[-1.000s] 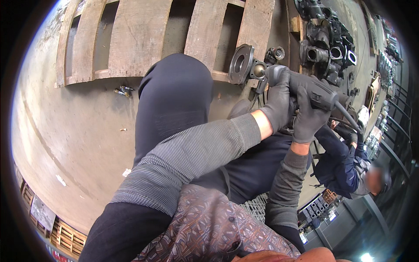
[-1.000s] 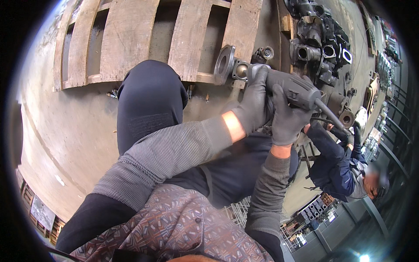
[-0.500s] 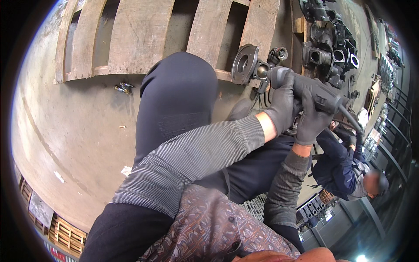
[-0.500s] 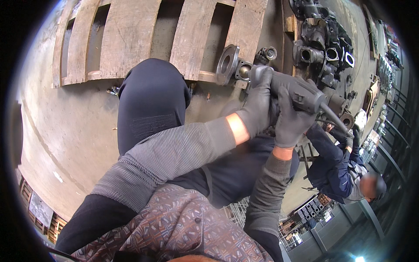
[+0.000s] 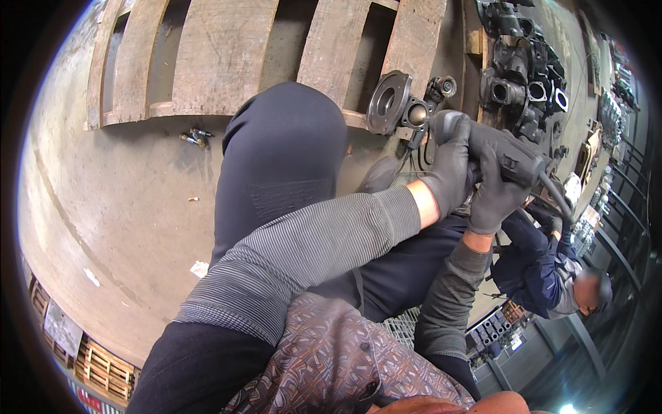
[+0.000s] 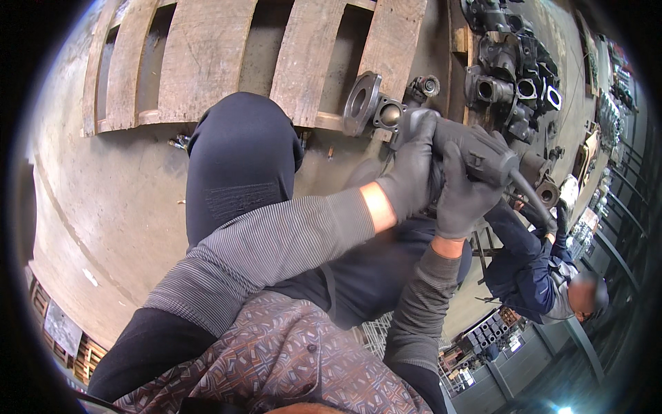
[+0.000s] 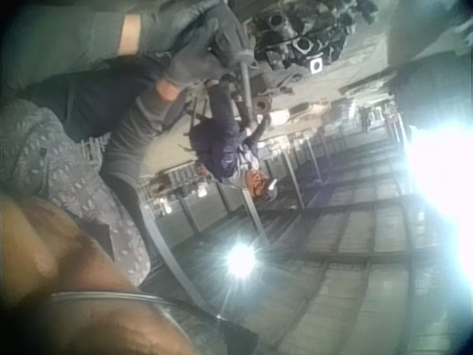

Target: The person sits on the floor and uses a handheld rotary tool to grind the edges of metal engine parts. They rotate each part to access different surfaces, inspect the finish, and place the finished pieces into a wire basket.

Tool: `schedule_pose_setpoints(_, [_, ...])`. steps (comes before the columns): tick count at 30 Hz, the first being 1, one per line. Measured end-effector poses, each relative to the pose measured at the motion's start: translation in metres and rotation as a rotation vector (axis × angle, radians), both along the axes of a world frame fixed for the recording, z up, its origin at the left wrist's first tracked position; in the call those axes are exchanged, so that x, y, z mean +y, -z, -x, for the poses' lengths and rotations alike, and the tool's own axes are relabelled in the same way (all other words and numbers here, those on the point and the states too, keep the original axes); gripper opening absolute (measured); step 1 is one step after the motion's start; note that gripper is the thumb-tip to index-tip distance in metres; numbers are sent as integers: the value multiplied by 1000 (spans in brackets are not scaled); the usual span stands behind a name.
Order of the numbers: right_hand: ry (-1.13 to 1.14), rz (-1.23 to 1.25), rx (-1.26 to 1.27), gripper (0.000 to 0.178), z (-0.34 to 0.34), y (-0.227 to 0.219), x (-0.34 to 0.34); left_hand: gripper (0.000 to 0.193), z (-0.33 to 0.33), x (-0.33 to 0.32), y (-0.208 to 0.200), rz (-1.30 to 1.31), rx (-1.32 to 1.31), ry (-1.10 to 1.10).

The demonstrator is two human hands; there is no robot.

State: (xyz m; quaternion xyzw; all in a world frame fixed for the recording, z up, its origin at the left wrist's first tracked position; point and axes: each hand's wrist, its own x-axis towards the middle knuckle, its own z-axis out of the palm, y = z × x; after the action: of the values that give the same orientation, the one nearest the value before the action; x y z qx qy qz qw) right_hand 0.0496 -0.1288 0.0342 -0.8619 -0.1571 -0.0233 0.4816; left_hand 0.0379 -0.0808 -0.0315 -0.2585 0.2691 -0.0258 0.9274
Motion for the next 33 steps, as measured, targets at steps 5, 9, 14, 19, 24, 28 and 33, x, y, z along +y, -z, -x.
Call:
schedule_pose_setpoints(5, [26, -12, -12, 70, 1, -3, 0, 60, 3, -4, -7, -2, 4, -19])
schedule_pose_setpoints(9, [-1, -15, -28, 69, -1, -4, -3, 61, 3, 1, -11, 73, 19, 27])
schedule_pose_setpoints(14, [7, 1, -15, 72, -1, 2, -5, 54, 3, 4, -9, -1, 36, 41])
schedule_pose_setpoints(19, [33, -43, 28, 73, 0, 8, -1, 55, 2, 4, -1, 33, -1, 1])
schedule_pose_setpoints(24, [13, 88, -35, 71, -1, 0, -4, 49, 3, 0, -3, 43, 33, 57])
schedule_pose_setpoints(28, [7, -37, -6, 72, 1, 2, -3, 61, 4, 1, -6, -57, 45, 28])
schedule_pose_setpoints(33, [25, 47, 2, 71, 0, 4, 1, 52, 4, 4, -2, 19, 3, -4])
